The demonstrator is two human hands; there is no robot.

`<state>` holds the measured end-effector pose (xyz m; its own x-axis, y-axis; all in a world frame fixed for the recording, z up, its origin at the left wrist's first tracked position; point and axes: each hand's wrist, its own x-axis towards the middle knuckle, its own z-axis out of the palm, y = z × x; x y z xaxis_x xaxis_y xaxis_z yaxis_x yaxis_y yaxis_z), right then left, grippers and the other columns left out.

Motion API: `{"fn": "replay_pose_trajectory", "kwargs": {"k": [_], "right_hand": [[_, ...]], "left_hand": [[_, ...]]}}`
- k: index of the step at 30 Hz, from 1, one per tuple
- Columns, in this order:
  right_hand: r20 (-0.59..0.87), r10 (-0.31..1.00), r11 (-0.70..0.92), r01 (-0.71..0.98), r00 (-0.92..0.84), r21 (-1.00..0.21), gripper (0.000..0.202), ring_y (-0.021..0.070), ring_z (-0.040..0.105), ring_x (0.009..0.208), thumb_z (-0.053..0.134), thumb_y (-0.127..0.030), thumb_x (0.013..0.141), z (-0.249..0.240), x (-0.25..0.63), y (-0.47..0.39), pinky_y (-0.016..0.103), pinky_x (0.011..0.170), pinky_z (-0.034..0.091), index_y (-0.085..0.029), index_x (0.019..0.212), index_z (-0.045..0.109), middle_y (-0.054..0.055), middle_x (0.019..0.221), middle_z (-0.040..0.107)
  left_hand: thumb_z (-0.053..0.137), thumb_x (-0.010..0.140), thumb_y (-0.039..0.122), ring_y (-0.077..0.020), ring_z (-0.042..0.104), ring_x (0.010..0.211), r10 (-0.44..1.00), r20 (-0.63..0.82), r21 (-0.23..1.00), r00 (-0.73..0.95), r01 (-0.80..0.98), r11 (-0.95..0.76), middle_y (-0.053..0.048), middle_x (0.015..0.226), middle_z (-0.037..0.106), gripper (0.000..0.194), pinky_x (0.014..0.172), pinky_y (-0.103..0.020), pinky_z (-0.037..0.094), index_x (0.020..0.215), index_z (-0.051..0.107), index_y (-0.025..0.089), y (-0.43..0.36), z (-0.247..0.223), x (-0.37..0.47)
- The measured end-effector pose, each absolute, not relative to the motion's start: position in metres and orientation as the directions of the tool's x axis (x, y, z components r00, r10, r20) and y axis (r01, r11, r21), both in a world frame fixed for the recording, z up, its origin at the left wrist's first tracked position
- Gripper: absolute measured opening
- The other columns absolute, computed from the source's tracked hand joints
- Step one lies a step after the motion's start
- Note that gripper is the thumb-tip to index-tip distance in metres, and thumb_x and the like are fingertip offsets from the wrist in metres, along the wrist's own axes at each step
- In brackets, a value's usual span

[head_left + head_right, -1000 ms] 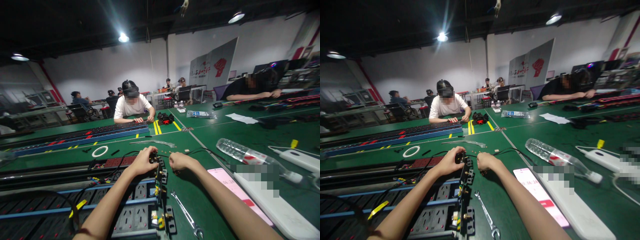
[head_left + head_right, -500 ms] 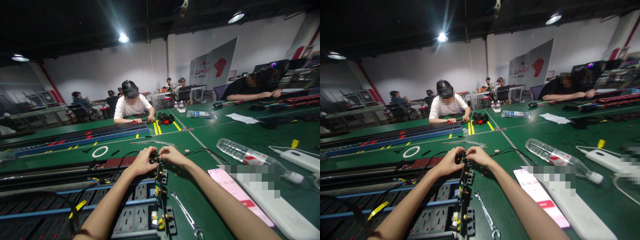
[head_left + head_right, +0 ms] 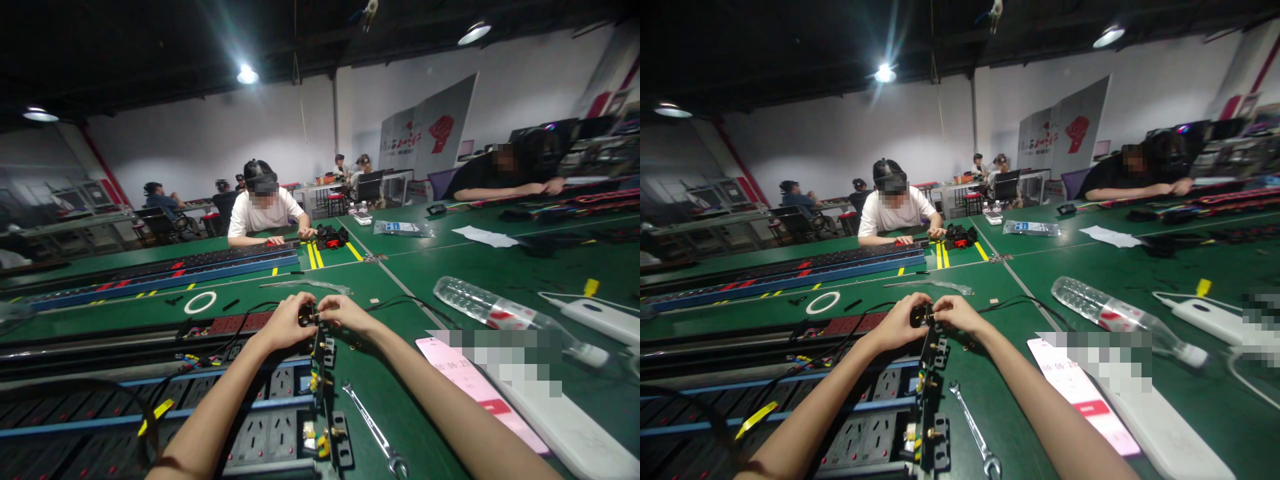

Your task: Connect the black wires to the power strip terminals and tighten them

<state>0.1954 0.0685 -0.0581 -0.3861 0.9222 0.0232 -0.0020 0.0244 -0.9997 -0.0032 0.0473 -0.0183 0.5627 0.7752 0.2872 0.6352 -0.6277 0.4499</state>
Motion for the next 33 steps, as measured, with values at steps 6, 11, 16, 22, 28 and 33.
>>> {"fn": "replay_pose_trajectory", "kwargs": {"k": [6,11,16,22,28,33], "right_hand": [[0.023,0.929,0.015,-0.023,-0.37,-1.0,0.025,0.0083,0.052,0.054,0.073,-0.021,0.057,-0.061,0.197,0.07,0.022,0.049,0.036,-0.015,0.081,0.065,-0.001,0.072,0.062],[0.026,0.925,0.015,-0.033,-0.379,-0.999,0.024,0.0082,0.051,0.054,0.072,-0.02,0.056,-0.062,0.198,0.071,0.022,0.05,0.037,-0.016,0.079,0.065,-0.002,0.074,0.063],[0.005,0.915,-0.012,-0.04,-0.404,-0.999,0.022,0.0071,0.048,0.051,0.075,-0.022,0.056,-0.06,0.2,0.069,0.022,0.05,0.035,-0.016,0.074,0.062,-0.004,0.065,0.06],[0.018,0.917,-0.011,-0.069,-0.4,-0.998,0.026,0.0075,0.048,0.054,0.076,-0.021,0.055,-0.057,0.201,0.065,0.022,0.051,0.034,-0.017,0.076,0.061,-0.004,0.07,0.059],[0.025,0.913,-0.002,-0.066,-0.406,-0.998,0.029,0.0093,0.05,0.058,0.077,-0.023,0.056,-0.054,0.202,0.061,0.023,0.053,0.036,-0.017,0.079,0.061,-0.002,0.073,0.06],[0.057,0.914,0.012,-0.112,-0.403,-0.994,0.035,0.0098,0.052,0.063,0.082,-0.028,0.055,-0.061,0.202,0.059,0.023,0.056,0.038,-0.017,0.082,0.064,-0.001,0.079,0.062]], "left_hand": [[0.073,0.076,0.027,-0.0267,0.059,0.104,0.78,0.285,0.459,0.557,0.635,-0.621,-0.006,0.113,0.065,0.043,0.093,-0.039,0.048,0.115,0.055,0.023,0.047,-0.017,-0.003],[0.074,0.075,0.026,-0.0267,0.059,0.104,0.781,0.289,0.463,0.554,0.633,-0.621,-0.006,0.114,0.066,0.044,0.093,-0.039,0.048,0.115,0.056,0.023,0.047,-0.017,-0.003],[0.074,0.075,0.027,-0.0271,0.059,0.105,0.784,0.281,0.464,0.554,0.636,-0.616,-0.006,0.113,0.066,0.044,0.094,-0.04,0.047,0.115,0.055,0.024,0.047,-0.018,-0.003],[0.074,0.076,0.029,-0.0265,0.06,0.104,0.778,0.292,0.467,0.556,0.627,-0.624,-0.006,0.113,0.066,0.044,0.092,-0.039,0.048,0.115,0.055,0.023,0.046,-0.018,-0.003],[0.074,0.076,0.029,-0.0268,0.059,0.103,0.784,0.286,0.462,0.551,0.638,-0.616,-0.006,0.112,0.066,0.044,0.093,-0.04,0.048,0.115,0.055,0.024,0.047,-0.019,-0.003],[0.074,0.075,0.029,-0.0266,0.06,0.103,0.777,0.293,0.459,0.557,0.631,-0.625,-0.005,0.111,0.066,0.043,0.092,-0.039,0.048,0.114,0.056,0.024,0.047,-0.019,-0.003]]}}
